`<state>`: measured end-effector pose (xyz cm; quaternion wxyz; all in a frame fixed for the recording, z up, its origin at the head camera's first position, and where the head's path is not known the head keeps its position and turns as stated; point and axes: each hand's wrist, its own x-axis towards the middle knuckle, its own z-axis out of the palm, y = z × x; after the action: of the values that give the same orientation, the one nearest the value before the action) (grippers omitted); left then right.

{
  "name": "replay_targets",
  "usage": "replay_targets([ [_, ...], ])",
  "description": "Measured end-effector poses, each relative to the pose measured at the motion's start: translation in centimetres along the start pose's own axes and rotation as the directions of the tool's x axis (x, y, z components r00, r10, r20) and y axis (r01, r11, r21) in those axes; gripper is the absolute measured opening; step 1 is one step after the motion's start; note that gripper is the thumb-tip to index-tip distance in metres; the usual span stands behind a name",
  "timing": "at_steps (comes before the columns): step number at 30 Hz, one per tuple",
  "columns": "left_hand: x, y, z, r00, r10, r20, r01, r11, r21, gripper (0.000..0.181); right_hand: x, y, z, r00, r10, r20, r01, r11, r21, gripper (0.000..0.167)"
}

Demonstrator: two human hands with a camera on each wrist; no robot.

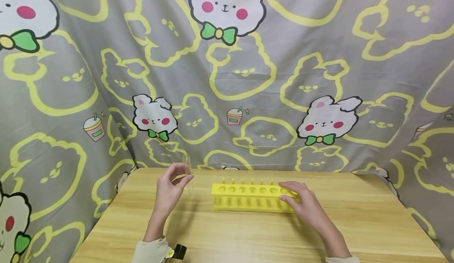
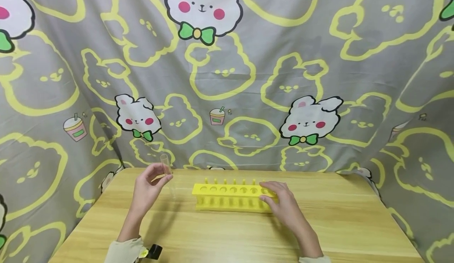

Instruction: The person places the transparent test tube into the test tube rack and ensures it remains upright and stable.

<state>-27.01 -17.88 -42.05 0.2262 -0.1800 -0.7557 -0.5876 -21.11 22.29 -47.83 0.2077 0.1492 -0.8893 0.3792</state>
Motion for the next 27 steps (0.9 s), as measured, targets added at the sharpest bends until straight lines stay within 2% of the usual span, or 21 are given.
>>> replay_targets([
  [11, 1.3, 0.9, -0.4, 1.000, 0.011, -0.023, -0.010, 1.000, 0.028, 0.025, 0.1, -0.6, 0.0, 1.000, 0.006, 0.018, -0.006, 1.000, -0.008, 0.039],
  [16, 1.6, 1.5, -0.4, 1.000, -0.005, 0.014, 0.005, 1.000, 0.005, 0.022, 0.4, -1.3, -0.5, 0.999, 0.008, 0.034, -0.007, 0.999, -0.050, 0.039],
  [21, 1.7, 1.6, -0.1, 0.999, 0.008, 0.053, -0.007, 1.000, -0.026, 0.023, 0.6, -1.7, -0.8, 0.999, -0.018, 0.045, 0.023, 0.994, -0.102, 0.038],
  [27, 1.7, 1.7, 0.3, 0.998, -0.032, 0.061, 0.034, 0.999, -0.035, 0.023, 0.6, -1.4, -0.7, 0.998, -0.030, 0.051, 0.035, 0.995, -0.098, 0.038],
])
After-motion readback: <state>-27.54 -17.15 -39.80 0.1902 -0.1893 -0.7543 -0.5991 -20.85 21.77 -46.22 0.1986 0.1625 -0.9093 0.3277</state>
